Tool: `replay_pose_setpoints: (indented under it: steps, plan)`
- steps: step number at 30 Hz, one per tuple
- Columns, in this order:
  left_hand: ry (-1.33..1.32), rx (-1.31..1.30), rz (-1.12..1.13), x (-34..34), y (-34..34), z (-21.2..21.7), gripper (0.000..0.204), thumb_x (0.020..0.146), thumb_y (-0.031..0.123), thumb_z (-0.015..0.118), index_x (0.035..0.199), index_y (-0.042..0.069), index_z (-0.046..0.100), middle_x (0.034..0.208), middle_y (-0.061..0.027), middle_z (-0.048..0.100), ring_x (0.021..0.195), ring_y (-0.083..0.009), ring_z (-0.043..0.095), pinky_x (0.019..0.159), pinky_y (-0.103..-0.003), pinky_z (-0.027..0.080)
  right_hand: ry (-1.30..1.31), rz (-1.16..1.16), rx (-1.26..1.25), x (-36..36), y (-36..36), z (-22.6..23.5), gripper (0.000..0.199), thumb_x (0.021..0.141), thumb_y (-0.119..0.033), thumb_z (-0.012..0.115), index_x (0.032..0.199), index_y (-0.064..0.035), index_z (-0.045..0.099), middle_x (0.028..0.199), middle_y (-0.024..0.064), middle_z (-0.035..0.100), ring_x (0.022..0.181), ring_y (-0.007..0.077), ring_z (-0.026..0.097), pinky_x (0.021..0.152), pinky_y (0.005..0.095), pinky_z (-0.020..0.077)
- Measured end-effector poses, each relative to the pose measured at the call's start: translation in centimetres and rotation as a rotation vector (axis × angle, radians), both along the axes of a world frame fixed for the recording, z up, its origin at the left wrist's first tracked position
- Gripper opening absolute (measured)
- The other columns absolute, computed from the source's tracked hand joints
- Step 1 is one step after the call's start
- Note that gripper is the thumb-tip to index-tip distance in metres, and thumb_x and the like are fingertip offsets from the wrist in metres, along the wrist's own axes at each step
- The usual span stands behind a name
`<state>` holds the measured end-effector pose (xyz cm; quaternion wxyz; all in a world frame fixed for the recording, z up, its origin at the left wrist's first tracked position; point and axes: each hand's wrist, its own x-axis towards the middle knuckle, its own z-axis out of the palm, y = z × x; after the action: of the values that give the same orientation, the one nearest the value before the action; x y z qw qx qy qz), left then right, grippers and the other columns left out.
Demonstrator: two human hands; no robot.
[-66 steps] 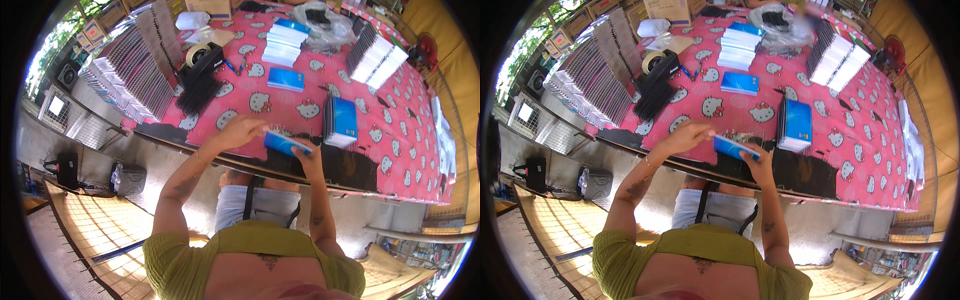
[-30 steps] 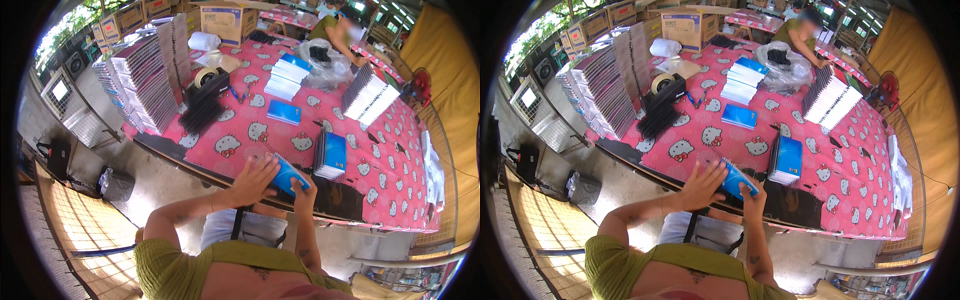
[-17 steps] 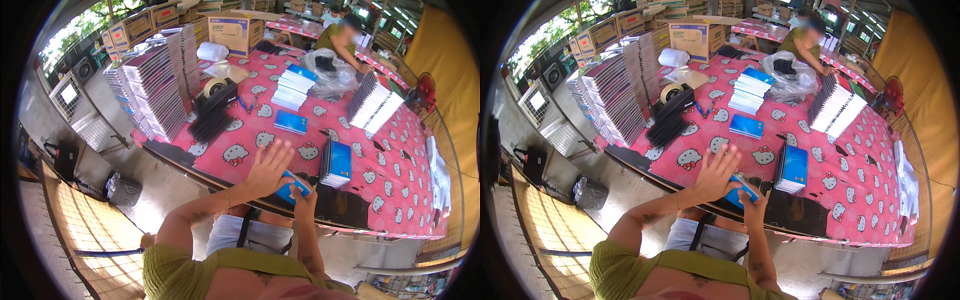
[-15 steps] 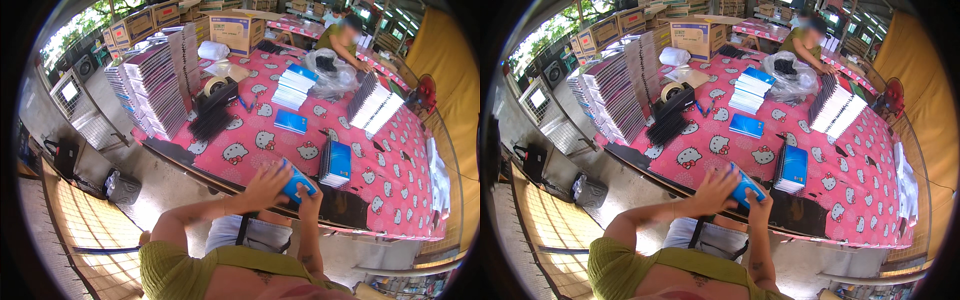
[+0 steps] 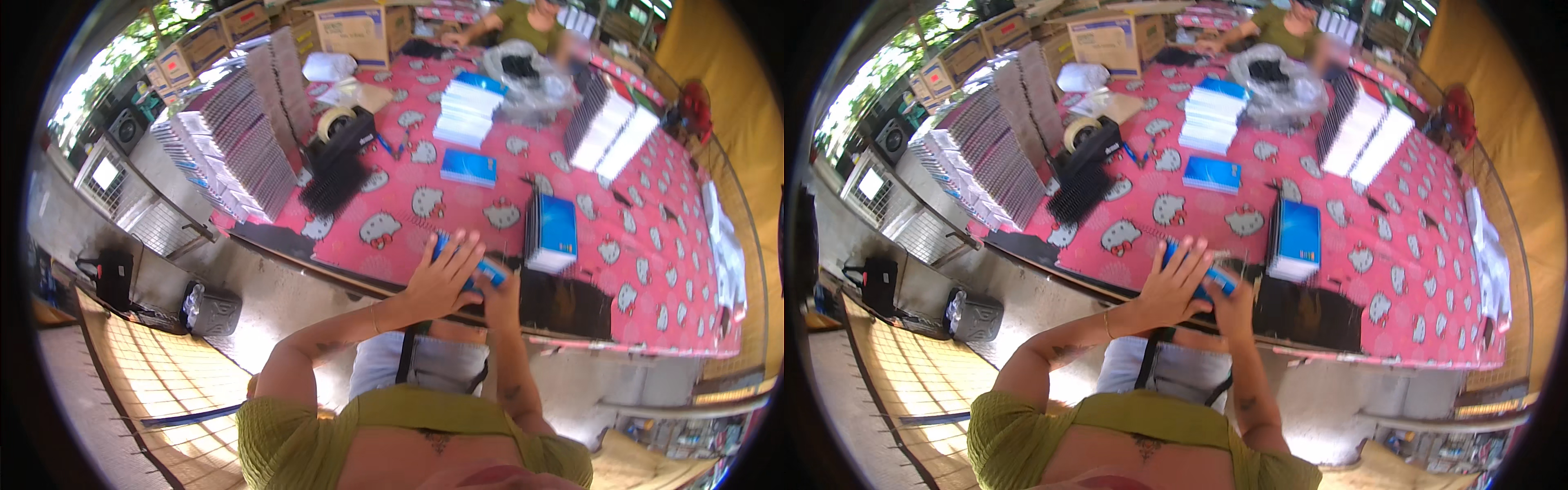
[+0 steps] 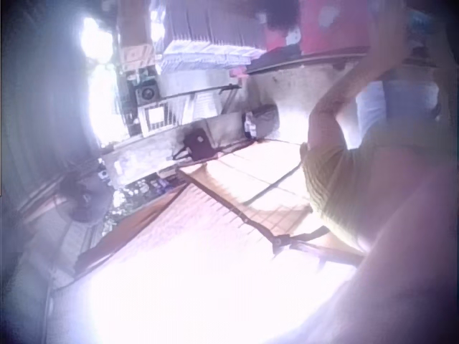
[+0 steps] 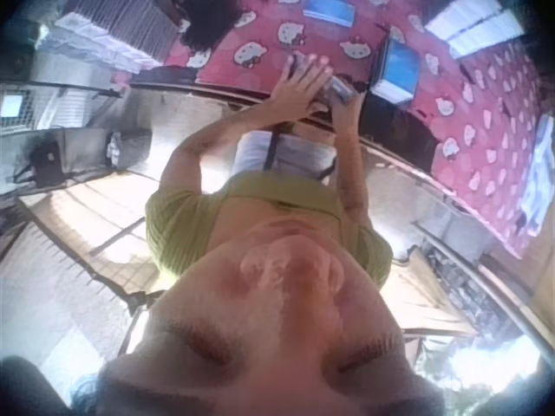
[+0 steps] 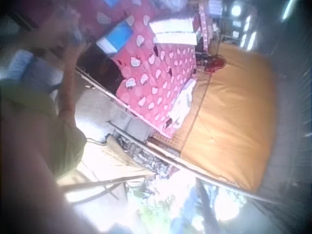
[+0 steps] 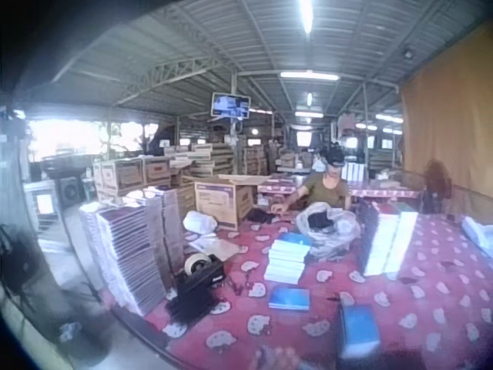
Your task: The person organizes blue booklets by hand at a table, tapping them to align the edges and then stacking them into neat piles.
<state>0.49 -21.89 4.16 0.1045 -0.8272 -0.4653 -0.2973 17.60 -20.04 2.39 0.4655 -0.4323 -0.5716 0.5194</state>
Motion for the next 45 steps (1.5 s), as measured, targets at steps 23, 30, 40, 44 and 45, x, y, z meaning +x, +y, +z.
replay_pose_setpoints:
  steps: [23,30,40,44,45]
  plan:
    - [0.153,-0.064,-0.075,0.5,-1.9,-5.7,0.084,0.096,0.06,0.038,0.147,-0.005,0.033,0.155,-0.0255,0.03,0.146,-0.0393,0.026,0.111,-0.068,0.01,-0.114,0.086,0.214,0.0,1.5,-3.0,0.028,0.086,-0.004,0.064,0.114,-0.0012,0.068,0.09,0.0151,0.073,0.08,0.0139,0.067,0.074,0.0311,0.0524]
    - [0.104,-0.057,-0.053,1.1,-0.8,-2.7,0.075,0.097,0.057,0.035,0.143,-0.002,0.042,0.152,-0.0186,0.037,0.142,-0.035,0.034,0.112,-0.066,0.01,-0.133,0.141,0.13,0.6,1.9,-4.3,0.028,0.085,-0.007,0.066,0.113,-0.0004,0.068,0.083,0.0175,0.07,0.069,0.0159,0.063,0.067,0.0345,0.0506]
    - [-0.143,-0.082,-0.217,-0.1,2.5,0.6,0.015,0.089,0.023,0.068,0.1,0.013,0.071,0.093,0.0007,0.071,0.104,-0.019,0.066,0.116,-0.06,0.007,-0.316,0.089,0.304,4.0,0.5,1.4,0.035,0.084,-0.01,0.074,0.117,-0.0004,0.067,0.086,0.0104,0.072,0.078,0.0177,0.068,0.072,0.0314,0.0512]
    - [-0.172,-0.071,-0.231,0.0,2.6,0.2,0.014,0.088,0.022,0.069,0.099,0.013,0.071,0.091,-0.0001,0.071,0.103,-0.019,0.066,0.116,-0.06,0.009,-0.27,0.17,0.163,5.6,1.7,2.8,0.023,0.085,-0.007,0.072,0.108,-0.0021,0.072,0.082,0.0073,0.07,0.07,0.0119,0.062,0.063,0.0289,0.0466]
    - [-0.17,-0.076,-0.233,-0.1,2.6,0.1,0.014,0.088,0.022,0.069,0.099,0.013,0.071,0.091,-0.0003,0.071,0.103,-0.019,0.066,0.116,-0.06,0.01,-0.284,0.175,0.235,5.5,2.0,2.7,0.017,0.086,-0.007,0.071,0.102,-0.0023,0.074,0.083,0.0067,0.071,0.067,0.0102,0.061,0.062,0.0267,0.046]
